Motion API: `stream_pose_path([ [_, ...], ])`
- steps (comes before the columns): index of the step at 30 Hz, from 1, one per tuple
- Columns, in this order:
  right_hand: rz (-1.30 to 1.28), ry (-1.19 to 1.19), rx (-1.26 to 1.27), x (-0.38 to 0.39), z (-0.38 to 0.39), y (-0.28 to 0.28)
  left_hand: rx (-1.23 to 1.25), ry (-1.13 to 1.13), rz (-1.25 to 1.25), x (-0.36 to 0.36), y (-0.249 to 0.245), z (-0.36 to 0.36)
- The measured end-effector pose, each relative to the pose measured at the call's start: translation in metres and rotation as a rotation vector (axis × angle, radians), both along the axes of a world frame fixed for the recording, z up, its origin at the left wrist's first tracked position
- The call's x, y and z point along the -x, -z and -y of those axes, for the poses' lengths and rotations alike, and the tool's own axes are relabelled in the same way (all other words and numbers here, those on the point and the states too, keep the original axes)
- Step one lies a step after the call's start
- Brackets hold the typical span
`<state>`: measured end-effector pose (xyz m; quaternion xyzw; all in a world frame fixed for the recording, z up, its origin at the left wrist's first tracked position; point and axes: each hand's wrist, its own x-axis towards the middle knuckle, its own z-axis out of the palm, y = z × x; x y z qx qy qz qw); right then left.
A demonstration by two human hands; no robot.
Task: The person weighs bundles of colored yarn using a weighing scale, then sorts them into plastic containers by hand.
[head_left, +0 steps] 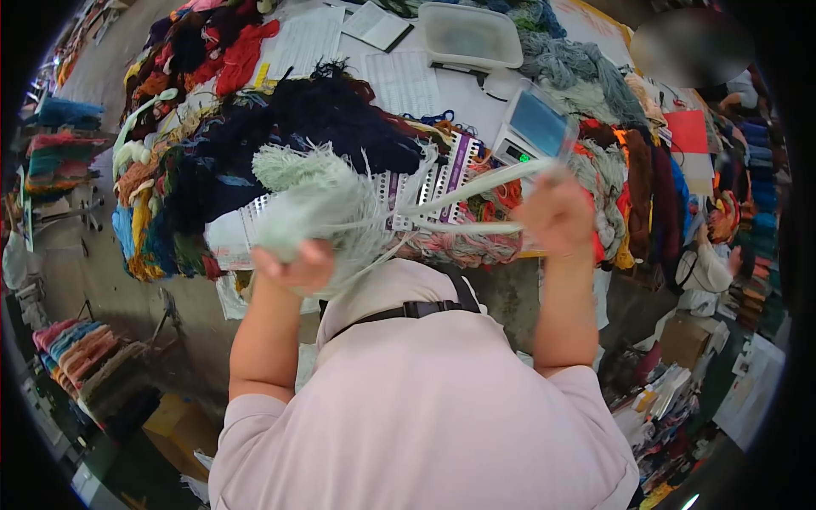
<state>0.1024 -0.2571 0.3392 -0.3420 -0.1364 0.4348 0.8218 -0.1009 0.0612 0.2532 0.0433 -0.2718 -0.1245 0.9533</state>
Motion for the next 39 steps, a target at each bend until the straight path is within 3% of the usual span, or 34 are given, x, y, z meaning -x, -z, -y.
stream_pose_path([
  [1,0.015,0.179,-0.023,-0.018,0.027,0.0,-0.008,0.006,0.113,0.004,0.011,-0.027],
  [2,-0.003,0.338,-0.001,-0.036,0.054,-0.001,-0.039,-0.211,-0.041,0.035,0.033,-0.062],
  [4,-0.098,0.455,-0.083,-0.073,0.117,-0.006,0.027,-0.591,-0.128,0.025,-0.03,-0.064],
  [8,-0.148,0.637,-0.068,-0.12,0.254,0.01,0.106,-0.904,-0.403,0.054,-0.049,-0.12],
  [12,-0.279,0.982,0.128,-0.147,0.398,0.041,0.077,-1.172,-0.558,0.122,-0.009,-0.233],
  [14,-0.284,1.235,0.363,-0.146,0.415,0.037,-0.1,-1.575,-0.824,0.137,-0.004,-0.266],
  [15,-0.269,1.258,0.405,-0.148,0.42,0.035,-0.162,-1.605,-0.829,0.151,0.005,-0.294],
  [17,-0.241,1.35,0.545,-0.15,0.395,0.015,-0.08,-1.503,-0.695,0.166,0.008,-0.323],
  [18,-0.187,1.251,0.535,-0.158,0.403,0.016,0.003,-1.399,-0.567,0.162,0.01,-0.327],
  [19,-0.134,1.153,0.525,-0.167,0.411,0.017,0.001,-1.381,-0.573,0.115,-0.007,-0.281],
  [21,-0.017,0.985,0.55,-0.174,0.381,-0.002,0.126,-0.957,-0.291,0.062,-0.052,-0.188],
  [23,0.083,0.984,0.542,-0.178,0.334,-0.037,-0.148,-1.081,-0.309,0.014,-0.064,-0.111],
  [24,0.111,1.013,0.545,-0.184,0.319,-0.053,-0.025,-0.915,-0.248,0.008,-0.05,-0.107],
  [25,0.153,1.062,0.591,-0.187,0.294,-0.075,0.013,-0.866,-0.264,-0.002,-0.041,-0.099],
  [27,0.291,0.943,0.51,-0.21,0.286,-0.111,0.136,-0.852,-0.384,-0.026,-0.04,-0.067],
  [29,0.385,1.03,0.501,-0.221,0.251,-0.149,-0.222,-1.019,-0.813,-0.033,-0.028,-0.057],
  [31,0.471,0.733,0.325,-0.259,0.274,-0.174,-0.073,-0.731,-0.686,-0.024,0.029,-0.07],
  [34,0.505,0.777,0.284,-0.275,0.253,-0.199,-0.007,-0.704,-0.837,-0.022,0.064,-0.043],
  [36,0.551,0.419,0.135,-0.288,0.244,-0.204,0.0,-0.679,-0.935,-0.018,0.082,-0.023],
  [37,0.395,0.631,0.234,-0.259,0.203,-0.208,-0.036,-0.671,-0.974,-0.017,0.086,-0.011],
  [39,0.481,0.728,0.335,-0.256,0.175,-0.185,-0.059,-0.63,-1.013,-0.015,0.098,0.006],
])
